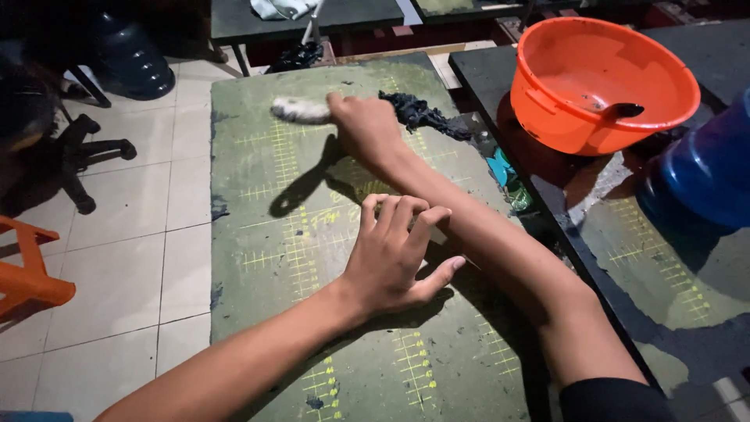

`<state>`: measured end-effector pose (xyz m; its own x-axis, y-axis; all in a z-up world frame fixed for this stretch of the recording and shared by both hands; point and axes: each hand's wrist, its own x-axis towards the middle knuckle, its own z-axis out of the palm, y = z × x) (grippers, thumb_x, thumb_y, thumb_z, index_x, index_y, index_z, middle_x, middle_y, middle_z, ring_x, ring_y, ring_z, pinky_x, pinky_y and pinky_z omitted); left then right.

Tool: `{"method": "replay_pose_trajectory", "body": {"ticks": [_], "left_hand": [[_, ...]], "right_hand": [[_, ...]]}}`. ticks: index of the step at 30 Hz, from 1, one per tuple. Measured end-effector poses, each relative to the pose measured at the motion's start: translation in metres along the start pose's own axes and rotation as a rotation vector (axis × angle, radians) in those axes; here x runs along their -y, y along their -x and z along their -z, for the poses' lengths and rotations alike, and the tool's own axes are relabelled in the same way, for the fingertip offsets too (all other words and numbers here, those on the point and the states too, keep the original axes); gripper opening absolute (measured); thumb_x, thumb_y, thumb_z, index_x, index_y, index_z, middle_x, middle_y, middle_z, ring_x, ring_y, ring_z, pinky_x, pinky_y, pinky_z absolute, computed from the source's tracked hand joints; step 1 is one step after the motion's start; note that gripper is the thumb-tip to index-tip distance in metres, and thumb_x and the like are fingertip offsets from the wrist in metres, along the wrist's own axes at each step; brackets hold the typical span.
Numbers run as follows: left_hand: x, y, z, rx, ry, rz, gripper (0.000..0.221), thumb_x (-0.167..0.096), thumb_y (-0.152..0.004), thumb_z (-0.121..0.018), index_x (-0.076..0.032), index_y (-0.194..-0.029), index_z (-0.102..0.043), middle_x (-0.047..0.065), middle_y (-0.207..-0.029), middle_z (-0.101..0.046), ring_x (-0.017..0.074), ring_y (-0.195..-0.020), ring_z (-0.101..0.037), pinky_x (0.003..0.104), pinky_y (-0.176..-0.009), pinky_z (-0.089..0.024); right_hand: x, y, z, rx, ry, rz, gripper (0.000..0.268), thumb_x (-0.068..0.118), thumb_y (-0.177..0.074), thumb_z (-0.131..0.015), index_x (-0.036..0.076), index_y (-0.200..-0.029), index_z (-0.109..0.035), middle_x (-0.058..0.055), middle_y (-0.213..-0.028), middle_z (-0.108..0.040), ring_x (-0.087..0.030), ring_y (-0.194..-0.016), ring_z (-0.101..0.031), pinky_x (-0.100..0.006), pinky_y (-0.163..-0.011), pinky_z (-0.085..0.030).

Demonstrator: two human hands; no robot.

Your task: Scraping excess black ink from a screen printing board using a putty knife and a small scraper tool.

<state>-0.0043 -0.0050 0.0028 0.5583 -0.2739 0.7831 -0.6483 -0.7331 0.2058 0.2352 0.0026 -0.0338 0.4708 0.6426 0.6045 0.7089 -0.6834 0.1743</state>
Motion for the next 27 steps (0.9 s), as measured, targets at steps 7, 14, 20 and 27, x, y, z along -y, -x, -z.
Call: {"method": "replay_pose_trajectory", "body": {"ticks": [7,14,20,27], "left_hand": [[-0.001,0.001,0.003,0.009,-0.011,-0.007,0.055,-0.046,-0.089,-0.065,-0.009,-0.128,-0.054,0.01,-0.098,-0.051,0.0312,-0.09,-0.055,0.054,-0.095,-0.038],[-0.006,-0.003,0.017,0.046,-0.053,0.0,0.054,-0.049,-0.092,-0.067,-0.006,-0.12,-0.052,0.015,-0.107,-0.059,0.0312,-0.088,-0.052,0.046,-0.087,-0.036],[-0.012,-0.007,0.017,0.055,-0.003,-0.059,0.046,-0.045,-0.085,-0.062,-0.009,-0.113,-0.053,0.016,-0.097,-0.048,0.0347,-0.091,-0.046,0.049,-0.084,-0.033],[-0.013,-0.006,0.026,0.028,0.016,-0.061,0.05,-0.031,-0.07,-0.063,-0.007,-0.114,-0.056,0.016,-0.094,-0.051,0.036,-0.085,-0.046,0.048,-0.082,-0.033]], "right_hand": [[-0.002,-0.005,-0.038,-0.141,0.357,0.007,0.016,0.026,-0.08,-0.063,0.028,-0.094,-0.057,0.009,-0.069,-0.064,-0.02,-0.052,-0.068,-0.041,-0.043,-0.053],[0.001,-0.029,-0.009,0.095,0.046,-0.053,0.01,0.002,-0.09,-0.072,0.005,-0.086,-0.063,0.002,-0.052,-0.057,-0.014,-0.038,-0.05,-0.034,-0.029,-0.044],[0.058,-0.022,0.007,0.171,-0.147,-0.014,0.031,0.029,-0.097,-0.078,0.005,-0.11,-0.065,-0.002,-0.066,-0.068,-0.012,-0.043,-0.059,-0.029,-0.031,-0.052],[0.059,-0.027,-0.023,0.034,0.199,-0.052,0.022,0.019,-0.108,-0.057,0.003,-0.093,-0.062,-0.004,-0.061,-0.063,-0.013,-0.039,-0.053,-0.031,-0.027,-0.044]]}}
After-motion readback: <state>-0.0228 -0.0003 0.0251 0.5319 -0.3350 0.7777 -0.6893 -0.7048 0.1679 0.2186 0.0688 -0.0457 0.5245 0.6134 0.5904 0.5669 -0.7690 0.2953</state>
